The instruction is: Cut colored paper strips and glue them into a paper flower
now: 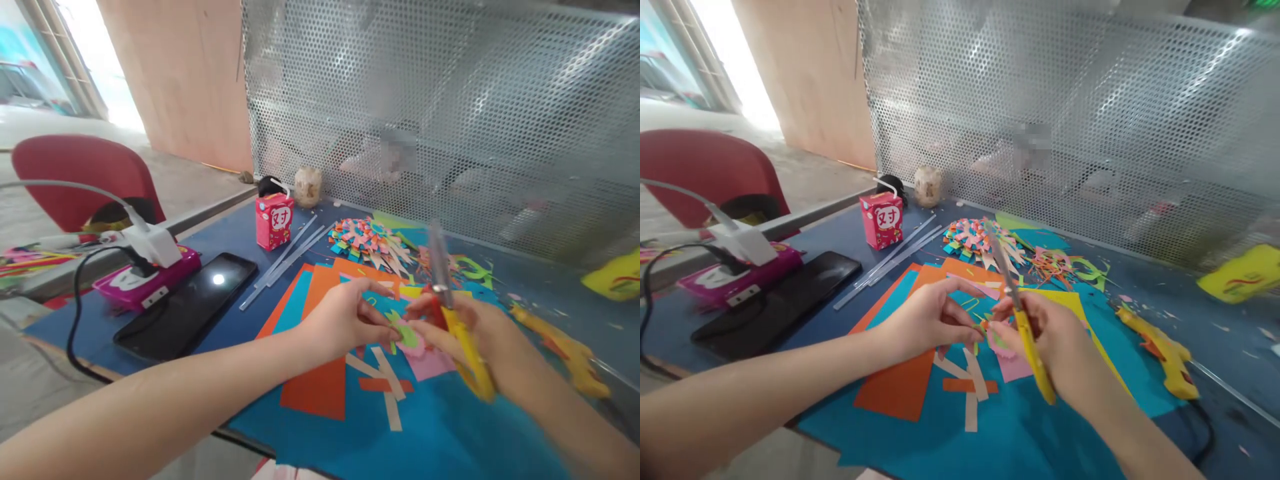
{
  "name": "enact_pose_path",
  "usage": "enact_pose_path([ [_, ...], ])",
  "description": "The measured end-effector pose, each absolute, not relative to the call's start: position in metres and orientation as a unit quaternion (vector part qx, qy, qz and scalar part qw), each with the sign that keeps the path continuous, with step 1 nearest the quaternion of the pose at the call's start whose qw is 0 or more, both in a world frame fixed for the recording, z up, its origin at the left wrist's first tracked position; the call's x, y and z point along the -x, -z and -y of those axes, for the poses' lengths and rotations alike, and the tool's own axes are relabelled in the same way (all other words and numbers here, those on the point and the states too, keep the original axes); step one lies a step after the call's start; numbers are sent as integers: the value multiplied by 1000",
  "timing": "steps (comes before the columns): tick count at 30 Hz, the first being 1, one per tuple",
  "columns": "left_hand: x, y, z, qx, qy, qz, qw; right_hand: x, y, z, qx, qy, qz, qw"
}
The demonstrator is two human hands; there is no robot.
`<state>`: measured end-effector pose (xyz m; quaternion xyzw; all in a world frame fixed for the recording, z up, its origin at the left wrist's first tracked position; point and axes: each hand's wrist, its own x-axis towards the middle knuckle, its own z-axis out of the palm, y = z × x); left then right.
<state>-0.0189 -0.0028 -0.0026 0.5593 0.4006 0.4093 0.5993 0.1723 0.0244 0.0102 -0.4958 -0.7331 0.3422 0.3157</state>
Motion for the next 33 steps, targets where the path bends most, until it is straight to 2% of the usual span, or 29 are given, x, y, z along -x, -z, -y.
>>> enact_pose_path([
  [3, 19, 2, 4, -569, -400, -415, 586, -160, -8, -20, 475, -389, 736, 283],
  [8, 18, 4, 4, -583, -395, -424, 570, -157, 0, -21, 451, -418, 737, 282],
  [22, 17, 0, 3, -518, -428, -385, 633, -149, 5, -11, 458, -440, 656, 407],
  [33, 16, 2, 3, -514, -412, -412, 629, -158, -5, -7, 445, -463, 663, 385],
])
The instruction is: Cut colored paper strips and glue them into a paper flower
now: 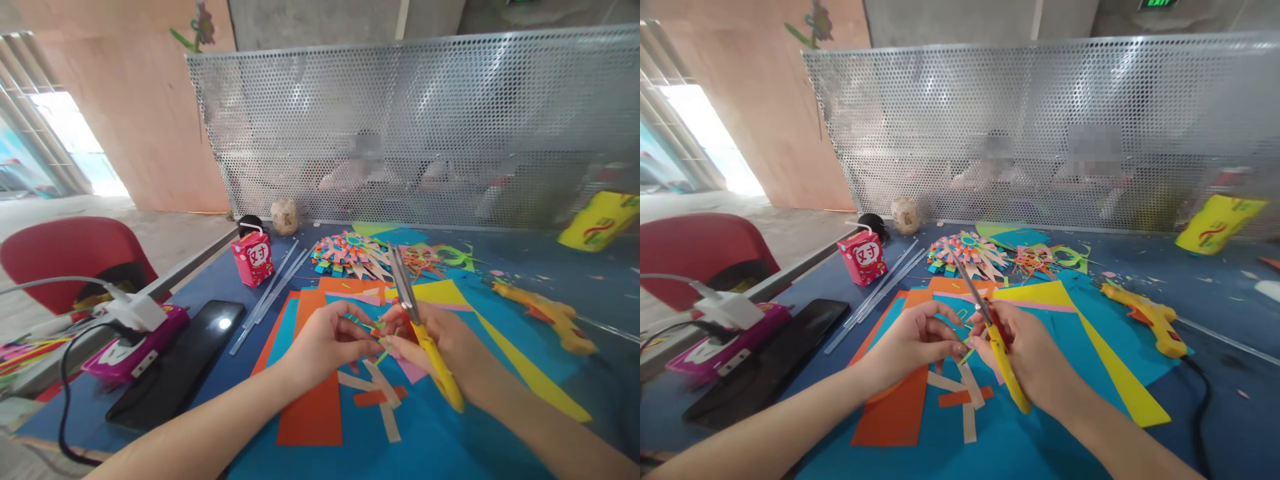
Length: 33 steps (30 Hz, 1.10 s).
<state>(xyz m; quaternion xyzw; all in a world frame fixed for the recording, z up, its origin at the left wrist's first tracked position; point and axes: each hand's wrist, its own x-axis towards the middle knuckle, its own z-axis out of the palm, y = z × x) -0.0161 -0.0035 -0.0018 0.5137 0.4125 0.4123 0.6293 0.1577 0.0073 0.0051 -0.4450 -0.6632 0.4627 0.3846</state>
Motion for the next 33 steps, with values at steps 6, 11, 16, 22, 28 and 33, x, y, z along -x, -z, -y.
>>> enact_pose_path([
  [6, 14, 2, 2, -507, -418, -422, 625, -158, -9, -8, 443, -475, 669, 362],
  [11, 10, -5, 6, -479, -457, -414, 625, -156, -11, -8, 473, -457, 634, 407],
  [16, 1, -2, 9, -456, -472, -393, 645, -155, -10, -7, 481, -457, 610, 433],
  [22, 0, 1, 8, -446, -498, -388, 635, -151, -2, -6, 474, -479, 591, 442],
  [28, 10, -9, 11, -444, -520, -378, 624, -158, -4, -7, 465, -496, 612, 404],
  [33, 15, -16, 14, -409, -537, -374, 636, -168, -9, -4, 484, -434, 693, 311],
])
